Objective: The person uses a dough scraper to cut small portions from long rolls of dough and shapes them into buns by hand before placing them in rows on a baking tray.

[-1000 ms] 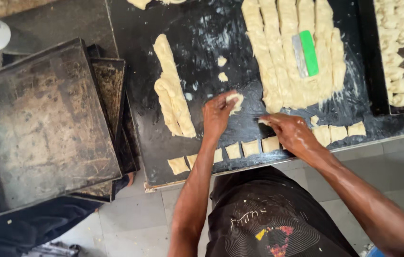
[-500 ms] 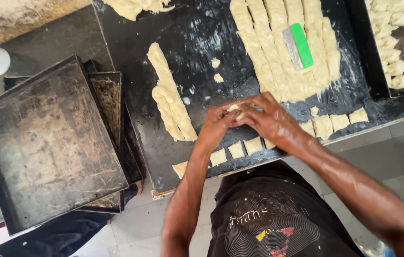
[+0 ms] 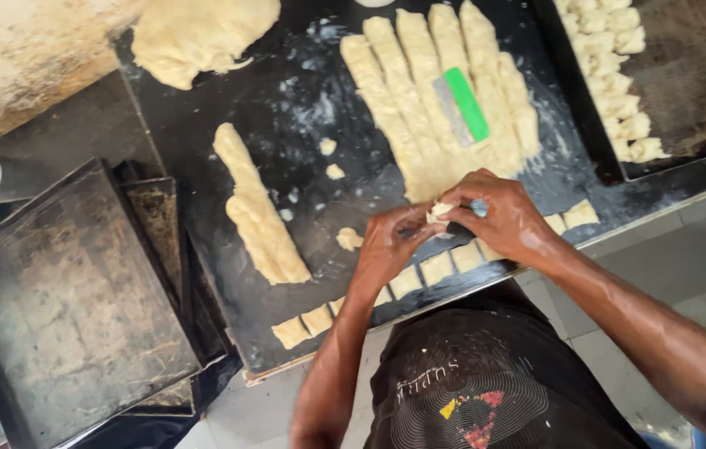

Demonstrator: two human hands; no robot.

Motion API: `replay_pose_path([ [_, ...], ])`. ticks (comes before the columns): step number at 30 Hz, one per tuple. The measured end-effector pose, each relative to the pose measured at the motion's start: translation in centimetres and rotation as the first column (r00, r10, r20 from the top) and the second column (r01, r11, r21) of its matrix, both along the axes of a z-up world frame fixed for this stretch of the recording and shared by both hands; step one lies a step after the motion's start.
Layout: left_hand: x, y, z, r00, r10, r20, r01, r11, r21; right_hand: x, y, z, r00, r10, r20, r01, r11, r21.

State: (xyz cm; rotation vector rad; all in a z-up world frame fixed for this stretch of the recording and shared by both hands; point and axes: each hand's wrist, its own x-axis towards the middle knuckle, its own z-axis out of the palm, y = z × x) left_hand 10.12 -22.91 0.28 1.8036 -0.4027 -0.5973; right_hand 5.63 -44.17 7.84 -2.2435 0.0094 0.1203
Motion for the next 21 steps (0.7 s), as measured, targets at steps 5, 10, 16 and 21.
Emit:
replay_pose_path([
  [5, 0.4, -7.7, -0.5, 0.782, -0.128, -0.609, -0.289, 0.792, -0.538, -1.7, -5.6, 2.4, 0.908, 0.34, 0.244, -0.156, 0.816, -0.557],
  [10, -0.6, -14.5, 1.5, 0.876, -0.235, -0.421, 0.023, 0.893, -0.45, -4.0, -12.0, 2.8, 0.963, -0.002, 0.27, 0.046, 0.987, -0.155],
  [16, 2.3, -21.6, 8.1, 0.996, -0.075, -0.054, 0.042, 0.89, -0.453, 1.1, -25.9, 0.9, 0.922, -0.284, 0.262, 0.24, 0.952, 0.188],
  [21, 2.4, -20.0, 9.2, 0.948, 0.203, 0.245, -0.193, 0.979, -0.065, 7.2, -32.1, -0.8, 0.953, -0.296, 0.067, 0.3, 0.951, -0.075],
])
